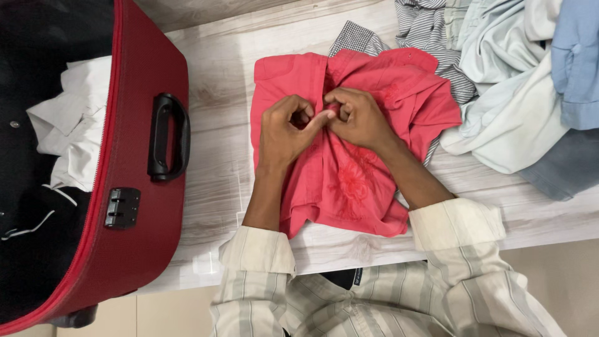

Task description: The person takes a red shirt out of a suitcase and folds it on a wooden surface by hand, occasionally handling the buttons.

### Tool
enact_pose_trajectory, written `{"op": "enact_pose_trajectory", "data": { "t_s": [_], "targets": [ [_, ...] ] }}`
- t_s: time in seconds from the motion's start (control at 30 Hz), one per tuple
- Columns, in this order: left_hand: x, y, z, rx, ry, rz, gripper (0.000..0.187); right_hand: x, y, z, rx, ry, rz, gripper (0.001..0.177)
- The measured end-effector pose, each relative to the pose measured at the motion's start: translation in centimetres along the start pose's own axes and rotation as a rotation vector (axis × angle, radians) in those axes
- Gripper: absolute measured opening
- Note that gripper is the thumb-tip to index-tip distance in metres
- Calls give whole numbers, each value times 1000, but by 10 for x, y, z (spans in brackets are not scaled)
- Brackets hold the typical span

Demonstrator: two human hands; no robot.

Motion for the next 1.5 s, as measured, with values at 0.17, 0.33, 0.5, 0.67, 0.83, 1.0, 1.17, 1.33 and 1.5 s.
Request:
{"op": "enact_pose_trajectory", "data": {
  "t_s": [0.17, 0.33, 0.5, 0.67, 0.83, 1.0, 1.17, 1.33, 1.5],
  "targets": [
    [0, 0, -2, -28, -49, -55, 32, -3, 3, 3, -61, -50, 48, 21],
    [3, -2, -8, -60, -24, -45, 19, -4, 3, -6, -72, -153, 71, 15],
    [7, -4, -11, -43, -20, 27, 15, -4, 5, -14, -91, -150, 72, 13],
    [9, -4, -15, -103, -131, 0, 36, -5, 4, -13, -101, -107, 57, 15],
    [12, -6, -24, -139, -334, -4, 42, -3, 7, -9, 24, -99, 78, 14],
    [14, -5, -31, -191, -325, 43, 42, -1, 8, -6, -35, -136, 73, 12],
    [18, -6, -33, -187, -264, 13, 42, -6, 2, -2, -25, 47, -19, 9],
    [18, -6, -31, -90, -241, -1, 40, -11, 5, -2, -73, -8, -107, 8],
    [16, 1, -32, -184, -168, -3, 33, -11, -2, -11, -134, 154, -207, 11]
  ]
}}
Point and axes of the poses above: each hand's wrist, its own y-axis towards the middle knuckle, its own x-axis out of the palm, z = x × y, the point moved 1 cm from there along y, towards the middle knuckle, and after that the axes turned 3 degrees about x, right-handed, at the moved point
